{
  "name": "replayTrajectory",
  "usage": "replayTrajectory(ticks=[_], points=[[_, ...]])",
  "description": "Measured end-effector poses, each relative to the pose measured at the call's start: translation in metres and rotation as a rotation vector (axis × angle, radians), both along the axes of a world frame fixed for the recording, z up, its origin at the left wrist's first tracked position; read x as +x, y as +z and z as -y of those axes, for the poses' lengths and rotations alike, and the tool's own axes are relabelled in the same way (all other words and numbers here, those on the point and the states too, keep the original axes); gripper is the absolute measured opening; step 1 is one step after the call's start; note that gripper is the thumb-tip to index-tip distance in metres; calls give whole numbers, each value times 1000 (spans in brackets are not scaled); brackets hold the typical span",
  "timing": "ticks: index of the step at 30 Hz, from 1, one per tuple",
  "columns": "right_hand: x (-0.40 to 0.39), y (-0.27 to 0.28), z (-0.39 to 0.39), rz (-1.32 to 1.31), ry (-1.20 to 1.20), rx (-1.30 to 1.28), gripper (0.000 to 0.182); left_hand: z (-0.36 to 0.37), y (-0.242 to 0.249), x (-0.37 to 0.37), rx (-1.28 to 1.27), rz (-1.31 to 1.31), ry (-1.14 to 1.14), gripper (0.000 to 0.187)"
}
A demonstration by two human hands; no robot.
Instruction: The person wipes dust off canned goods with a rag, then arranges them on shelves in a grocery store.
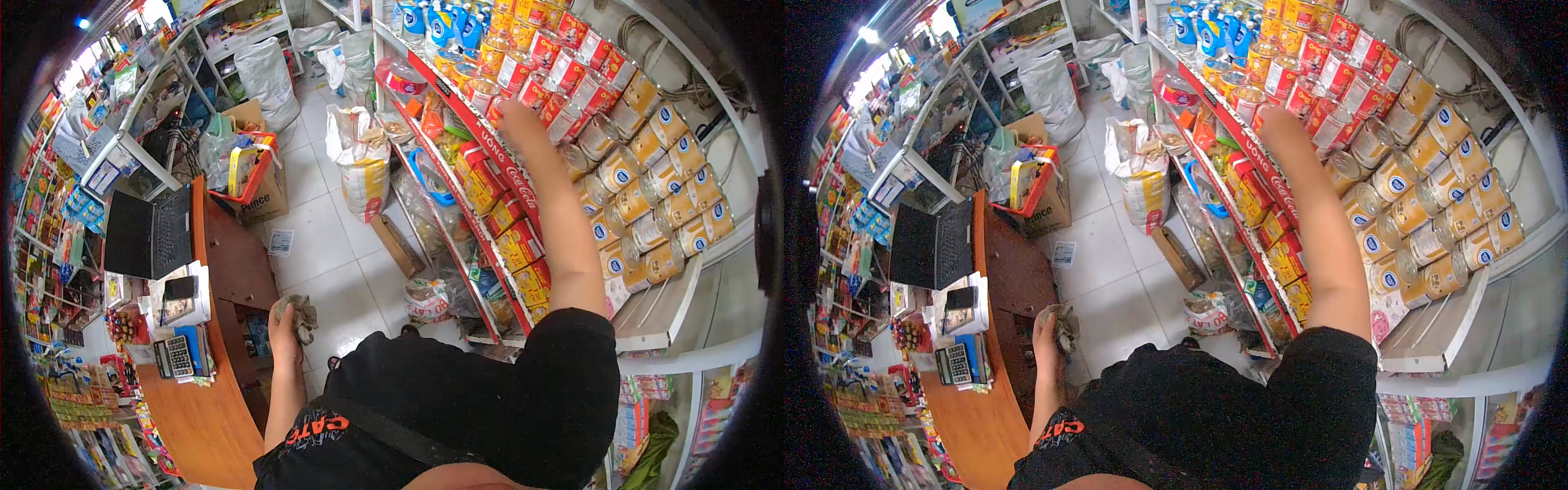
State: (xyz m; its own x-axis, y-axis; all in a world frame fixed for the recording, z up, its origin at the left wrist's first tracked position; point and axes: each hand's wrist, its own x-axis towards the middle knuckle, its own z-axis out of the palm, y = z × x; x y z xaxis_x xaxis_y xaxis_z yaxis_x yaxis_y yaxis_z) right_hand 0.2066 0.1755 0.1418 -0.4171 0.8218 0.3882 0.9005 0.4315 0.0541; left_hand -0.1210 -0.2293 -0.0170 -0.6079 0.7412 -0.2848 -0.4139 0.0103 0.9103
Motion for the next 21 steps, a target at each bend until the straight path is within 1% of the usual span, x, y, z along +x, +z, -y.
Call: replayTrajectory(ticks=[1, 2, 4, 6, 9, 12, 13, 15, 16, 19, 20, 21], points=[[-2, -16, -10, -14, 5, 14, 25, -1, 1, 5, -2, -10, 7, 31], [-6, -19, -13, -28, 12, 31, 26, -2, -4, 9, 25, -3, 11, 32], [-13, -7, -14, -45, -118, -87, 27, -1, -17, 21, 77, 17, 27, 33], [-14, -6, -23, -85, -249, -163, 27, 0, -16, 37, 15, -9, 47, 31], [-14, -8, -32, -102, -297, -159, 28, 1, -19, 56, -23, -6, 51, 30], [-16, -1, -26, -89, -261, -166, 29, -4, -12, 72, -45, 10, 49, 30], [-14, 0, -30, -6, -217, -204, 30, -4, -8, 78, -63, 15, 48, 30], [-7, -1, -37, 162, -130, -291, 31, -7, -22, 83, -13, 45, 115, 29], [-10, 17, -31, 295, -137, -427, 34, -10, -21, 86, 18, 57, 148, 29], [-4, 2, -46, 22, -142, -325, 36, -11, -1, 91, -45, 29, 51, 25], [-4, 0, -43, -20, -176, -271, 41, -11, -8, 89, -19, 11, 56, 25], [-2, 1, -40, 34, -143, -278, 49, -11, -7, 89, -19, -23, 60, 25]])
